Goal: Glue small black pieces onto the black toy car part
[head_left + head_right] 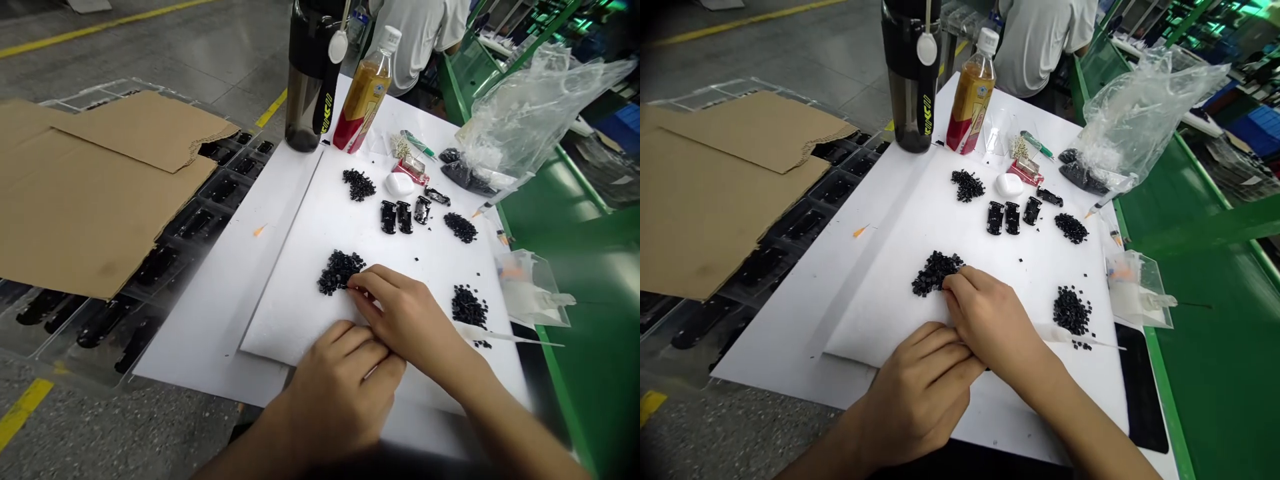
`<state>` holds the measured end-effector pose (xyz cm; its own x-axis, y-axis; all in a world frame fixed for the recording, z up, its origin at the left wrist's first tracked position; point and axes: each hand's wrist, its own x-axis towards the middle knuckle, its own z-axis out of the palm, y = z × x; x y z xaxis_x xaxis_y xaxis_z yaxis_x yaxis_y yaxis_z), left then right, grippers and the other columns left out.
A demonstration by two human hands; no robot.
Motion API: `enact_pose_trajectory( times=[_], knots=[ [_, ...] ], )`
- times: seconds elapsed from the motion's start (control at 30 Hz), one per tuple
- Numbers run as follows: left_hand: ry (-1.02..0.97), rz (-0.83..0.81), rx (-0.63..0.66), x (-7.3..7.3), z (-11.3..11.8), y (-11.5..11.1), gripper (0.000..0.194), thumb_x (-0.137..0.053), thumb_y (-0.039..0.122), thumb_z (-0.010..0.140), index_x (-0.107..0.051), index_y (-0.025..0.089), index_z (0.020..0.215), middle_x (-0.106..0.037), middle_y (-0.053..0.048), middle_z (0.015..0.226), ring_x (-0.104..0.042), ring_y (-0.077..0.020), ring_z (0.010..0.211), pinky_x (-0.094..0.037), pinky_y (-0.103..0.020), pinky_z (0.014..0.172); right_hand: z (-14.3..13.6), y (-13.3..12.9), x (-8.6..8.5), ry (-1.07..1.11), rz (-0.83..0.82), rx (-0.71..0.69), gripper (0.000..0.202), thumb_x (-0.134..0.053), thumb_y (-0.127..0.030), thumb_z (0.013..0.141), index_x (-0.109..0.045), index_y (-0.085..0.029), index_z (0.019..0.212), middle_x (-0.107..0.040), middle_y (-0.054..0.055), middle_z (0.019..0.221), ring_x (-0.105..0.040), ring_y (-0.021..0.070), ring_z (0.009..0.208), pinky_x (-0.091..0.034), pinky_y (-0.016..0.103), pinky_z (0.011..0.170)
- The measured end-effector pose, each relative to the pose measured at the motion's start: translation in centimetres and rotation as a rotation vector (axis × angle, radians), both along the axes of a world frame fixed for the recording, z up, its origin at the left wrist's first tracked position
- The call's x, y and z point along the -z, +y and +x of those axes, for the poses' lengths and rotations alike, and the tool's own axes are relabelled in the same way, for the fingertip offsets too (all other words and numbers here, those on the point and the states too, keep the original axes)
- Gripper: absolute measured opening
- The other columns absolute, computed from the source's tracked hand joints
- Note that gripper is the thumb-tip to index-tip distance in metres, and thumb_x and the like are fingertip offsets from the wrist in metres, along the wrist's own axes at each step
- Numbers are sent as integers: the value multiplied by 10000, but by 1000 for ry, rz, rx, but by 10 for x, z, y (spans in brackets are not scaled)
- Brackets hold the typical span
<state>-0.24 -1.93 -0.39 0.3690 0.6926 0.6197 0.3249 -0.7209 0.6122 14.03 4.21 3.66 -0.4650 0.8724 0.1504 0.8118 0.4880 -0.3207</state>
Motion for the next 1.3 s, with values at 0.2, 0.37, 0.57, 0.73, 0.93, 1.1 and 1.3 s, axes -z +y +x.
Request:
enact_pose_trajectory(
  times=[0.2, 0.37, 0.57, 0.73, 0.93, 1.1, 1.3],
  knots=[
    [-20, -1, 51, -3, -2, 0, 294, -465, 8, 895, -725, 115, 979, -669, -58, 784, -601, -184, 747, -509, -367, 663, 3, -14, -14, -172, 196, -86, 192, -457, -130, 1038, -614, -176, 939, -609, 32, 804, -576, 171, 649, -450, 311, 573],
    [-95, -56, 61, -10, -7, 1, 261, -500, -24, 883, -682, 93, 1029, -711, -63, 896, -644, -195, 912, -558, -369, 786, 53, -83, -28, -245, 164, 54, 217, -418, -275, 1092, -611, -196, 1029, -673, 54, 949, -605, 144, 610, -443, 303, 513],
    [-160, -89, 11, -9, -5, 4, 238, -525, -38, 870, -653, 97, 1018, -704, -61, 866, -650, -183, 915, -584, -359, 818, 87, -131, 1, -252, 113, 272, 190, -443, -250, 1084, -623, -194, 1074, -694, 51, 955, -672, 167, 657, -520, 305, 553],
    [-154, -120, 13, -7, -6, 5, 233, -542, -51, 882, -665, 88, 1023, -693, -63, 874, -646, -174, 927, -579, -343, 787, 88, -143, 16, -116, 160, 384, 46, -596, -204, 1029, -633, -190, 1053, -662, 63, 995, -679, 175, 806, -564, 291, 704],
    [-95, -66, -18, -5, -4, 5, 216, -584, -58, 889, -688, 70, 1029, -717, -60, 913, -662, -160, 977, -601, -316, 819, 97, -141, 2, 42, -43, 455, 87, -599, -236, 1035, -626, -246, 1117, -654, 15, 939, -632, 138, 753, -550, 225, 648],
    [-77, -34, -58, -4, -2, 6, 243, -648, -85, 866, -713, 45, 1060, -737, -70, 953, -675, -160, 1018, -614, -319, 880, 104, -129, -5, 96, -201, 342, 140, -551, -192, 1054, -581, -279, 1160, -652, 0, 1026, -641, 120, 805, -541, 223, 700],
    [-55, -38, -83, -3, -3, 5, 244, -667, -86, 859, -717, 42, 1060, -744, -74, 976, -686, -156, 1024, -621, -319, 898, 107, -120, -9, 20, -261, 253, 66, -540, -188, 1045, -546, -253, 1053, -607, -13, 922, -604, 125, 724, -488, 265, 635]
  ],
)
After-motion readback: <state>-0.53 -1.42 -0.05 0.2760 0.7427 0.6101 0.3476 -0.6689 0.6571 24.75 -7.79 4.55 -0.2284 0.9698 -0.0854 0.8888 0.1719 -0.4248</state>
